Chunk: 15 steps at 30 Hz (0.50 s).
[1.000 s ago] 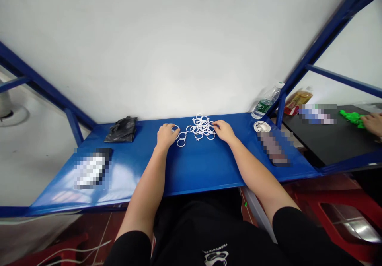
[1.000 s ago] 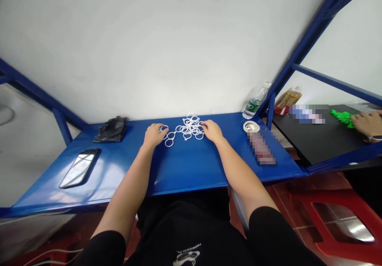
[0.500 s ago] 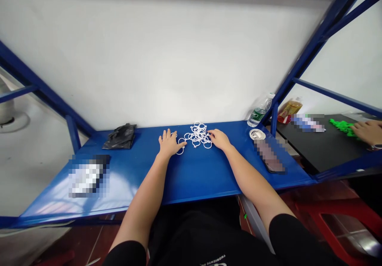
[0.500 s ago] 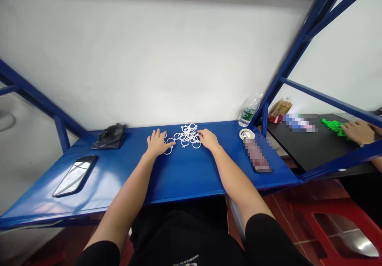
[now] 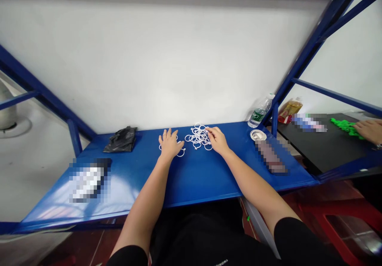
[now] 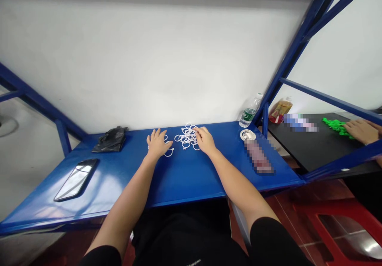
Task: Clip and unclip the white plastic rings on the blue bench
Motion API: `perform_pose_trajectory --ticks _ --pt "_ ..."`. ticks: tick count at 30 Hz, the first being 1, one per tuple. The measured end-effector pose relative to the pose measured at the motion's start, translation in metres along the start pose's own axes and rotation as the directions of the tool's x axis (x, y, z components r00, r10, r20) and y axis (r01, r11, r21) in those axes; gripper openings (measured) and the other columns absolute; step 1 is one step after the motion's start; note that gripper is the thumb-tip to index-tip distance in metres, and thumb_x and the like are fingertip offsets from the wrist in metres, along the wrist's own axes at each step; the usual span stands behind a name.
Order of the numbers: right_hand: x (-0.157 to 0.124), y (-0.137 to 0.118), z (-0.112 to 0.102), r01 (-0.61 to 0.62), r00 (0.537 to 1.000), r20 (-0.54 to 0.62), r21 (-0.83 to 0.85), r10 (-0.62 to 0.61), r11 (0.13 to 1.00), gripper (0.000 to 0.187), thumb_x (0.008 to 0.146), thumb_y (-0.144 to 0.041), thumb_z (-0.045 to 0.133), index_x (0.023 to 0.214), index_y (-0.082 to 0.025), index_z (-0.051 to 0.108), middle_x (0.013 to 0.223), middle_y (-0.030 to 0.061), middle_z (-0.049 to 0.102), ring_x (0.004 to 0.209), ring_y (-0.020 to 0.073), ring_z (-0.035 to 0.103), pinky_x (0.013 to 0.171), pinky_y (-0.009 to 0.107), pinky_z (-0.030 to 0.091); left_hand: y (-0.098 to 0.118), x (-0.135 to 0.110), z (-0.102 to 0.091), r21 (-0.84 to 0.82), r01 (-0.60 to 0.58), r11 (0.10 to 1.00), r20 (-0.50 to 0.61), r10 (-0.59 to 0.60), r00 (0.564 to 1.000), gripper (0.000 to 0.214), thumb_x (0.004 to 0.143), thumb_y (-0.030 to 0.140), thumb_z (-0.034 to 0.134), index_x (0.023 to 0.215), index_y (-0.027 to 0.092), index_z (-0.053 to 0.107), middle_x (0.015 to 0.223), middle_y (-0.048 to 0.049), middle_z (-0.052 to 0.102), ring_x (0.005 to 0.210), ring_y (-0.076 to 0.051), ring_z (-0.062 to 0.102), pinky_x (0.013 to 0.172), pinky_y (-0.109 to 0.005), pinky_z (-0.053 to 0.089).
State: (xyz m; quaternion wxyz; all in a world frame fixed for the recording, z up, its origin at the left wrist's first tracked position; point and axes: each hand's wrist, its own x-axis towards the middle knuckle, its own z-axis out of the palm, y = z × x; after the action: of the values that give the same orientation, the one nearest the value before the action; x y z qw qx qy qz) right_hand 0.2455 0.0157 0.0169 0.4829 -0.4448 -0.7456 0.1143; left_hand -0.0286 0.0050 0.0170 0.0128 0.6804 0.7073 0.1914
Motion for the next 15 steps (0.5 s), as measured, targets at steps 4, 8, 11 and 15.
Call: perform_pose_trajectory --ticks 4,8,11,15 --pt "-0.006 -0.017 0.008 0.086 0.995 0.05 0.063 -0.09 0.994 0.03 0.106 -0.031 0.055 0.126 -0.025 0.076 0.111 0.0083 0.075 0.101 0.0221 0.072 0.092 0.036 0.059 0.016 -0.006 0.004 -0.097 -0.157 0.983 -0.157 0.14 0.977 0.053 0.091 0.029 0.071 0.143 0.027 0.065 0.163 -0.0135 0.053 0.157 -0.039 0.039 0.129 -0.067 0.024" --pt "-0.009 -0.023 0.013 0.104 0.99 0.088 0.092 -0.112 0.99 0.026 0.105 -0.03 0.061 0.121 -0.026 0.08 0.108 0.0072 0.08 0.101 0.0221 0.076 0.093 0.036 0.06 0.03 -0.013 0.004 -0.206 -0.445 0.872 -0.299 0.377 0.877 0.024 0.098 0.036 0.071 0.121 0.03 0.077 0.128 -0.0078 0.077 0.124 -0.03 0.068 0.125 -0.058 0.034" --pt "-0.01 -0.025 0.014 0.106 0.988 0.099 0.103 -0.116 0.989 0.024 0.103 -0.027 0.063 0.118 -0.028 0.082 0.112 0.006 0.082 0.103 0.022 0.078 0.095 0.036 0.061 0.038 -0.016 0.004 -0.226 -0.588 0.777 -0.348 0.499 0.794 0.017 0.101 0.037 0.07 0.112 0.028 0.08 0.11 -0.0058 0.081 0.106 -0.025 0.073 0.117 -0.052 0.042" --pt "-0.01 -0.028 0.012 0.097 0.986 0.125 0.128 -0.113 0.987 0.023 0.102 -0.026 0.065 0.114 -0.03 0.084 0.113 0.0048 0.083 0.102 0.0217 0.079 0.094 0.035 0.062 0.041 -0.017 0.005 -0.201 -0.642 0.74 -0.411 0.531 0.741 0.016 0.103 0.036 0.068 0.103 0.027 0.081 0.102 -0.0054 0.082 0.095 -0.023 0.074 0.107 -0.047 0.048"
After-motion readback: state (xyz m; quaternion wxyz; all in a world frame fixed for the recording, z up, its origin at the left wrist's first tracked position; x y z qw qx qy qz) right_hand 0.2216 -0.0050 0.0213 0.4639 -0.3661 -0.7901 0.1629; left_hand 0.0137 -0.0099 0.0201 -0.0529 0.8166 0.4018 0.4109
